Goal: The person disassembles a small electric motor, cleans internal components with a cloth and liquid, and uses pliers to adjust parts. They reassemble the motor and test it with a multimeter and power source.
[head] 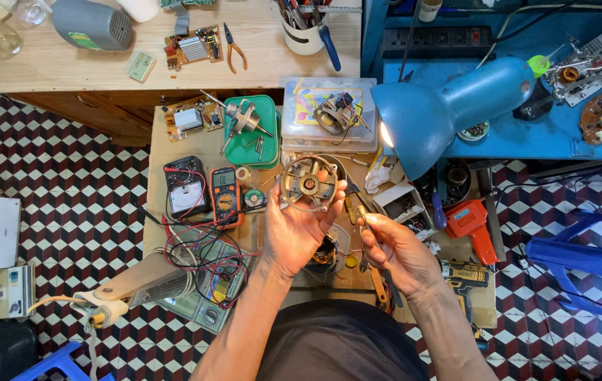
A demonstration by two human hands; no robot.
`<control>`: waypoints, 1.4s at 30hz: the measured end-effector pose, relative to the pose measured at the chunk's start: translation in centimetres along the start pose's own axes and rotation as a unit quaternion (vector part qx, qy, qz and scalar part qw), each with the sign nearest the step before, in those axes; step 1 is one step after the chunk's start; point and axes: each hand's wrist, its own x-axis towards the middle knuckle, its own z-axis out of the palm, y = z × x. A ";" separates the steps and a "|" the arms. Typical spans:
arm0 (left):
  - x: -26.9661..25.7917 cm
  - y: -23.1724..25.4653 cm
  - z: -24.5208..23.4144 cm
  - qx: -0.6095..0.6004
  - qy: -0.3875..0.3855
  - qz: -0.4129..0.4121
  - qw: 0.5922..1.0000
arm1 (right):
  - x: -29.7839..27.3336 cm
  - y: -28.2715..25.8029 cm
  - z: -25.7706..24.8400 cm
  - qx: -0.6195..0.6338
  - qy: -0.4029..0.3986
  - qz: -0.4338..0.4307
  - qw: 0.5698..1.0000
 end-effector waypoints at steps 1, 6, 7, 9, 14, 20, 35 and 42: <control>0.0 0.0 -0.1 -0.005 0.007 -0.008 1.000 | 0.0 0.0 -0.2 -0.004 0.006 -0.001 1.000; -0.6 0.4 0.0 -0.010 -0.001 -0.038 0.999 | -0.5 0.6 -0.8 -0.026 0.044 -0.009 0.999; -0.7 0.4 0.1 -0.001 -0.008 -0.033 0.999 | -0.5 0.7 -0.8 -0.022 0.040 -0.009 0.999; -0.8 0.5 0.3 0.018 -0.022 -0.024 0.999 | -0.5 0.9 -0.9 -0.015 0.032 -0.008 0.999; 0.3 0.7 1.2 0.090 -0.013 -0.013 0.996 | -0.4 1.2 -0.9 -0.037 0.047 -0.002 0.998; 0.9 1.4 2.1 0.236 0.048 0.030 0.970 | -0.7 1.6 -1.6 -0.028 0.060 -0.007 0.998; 4.1 -0.7 2.7 0.737 0.095 0.236 0.626 | -1.3 2.9 -2.1 0.000 0.089 -0.017 0.996; 3.8 -1.0 4.2 0.784 0.080 0.298 0.539 | -1.9 2.8 -1.9 0.007 0.089 -0.025 0.996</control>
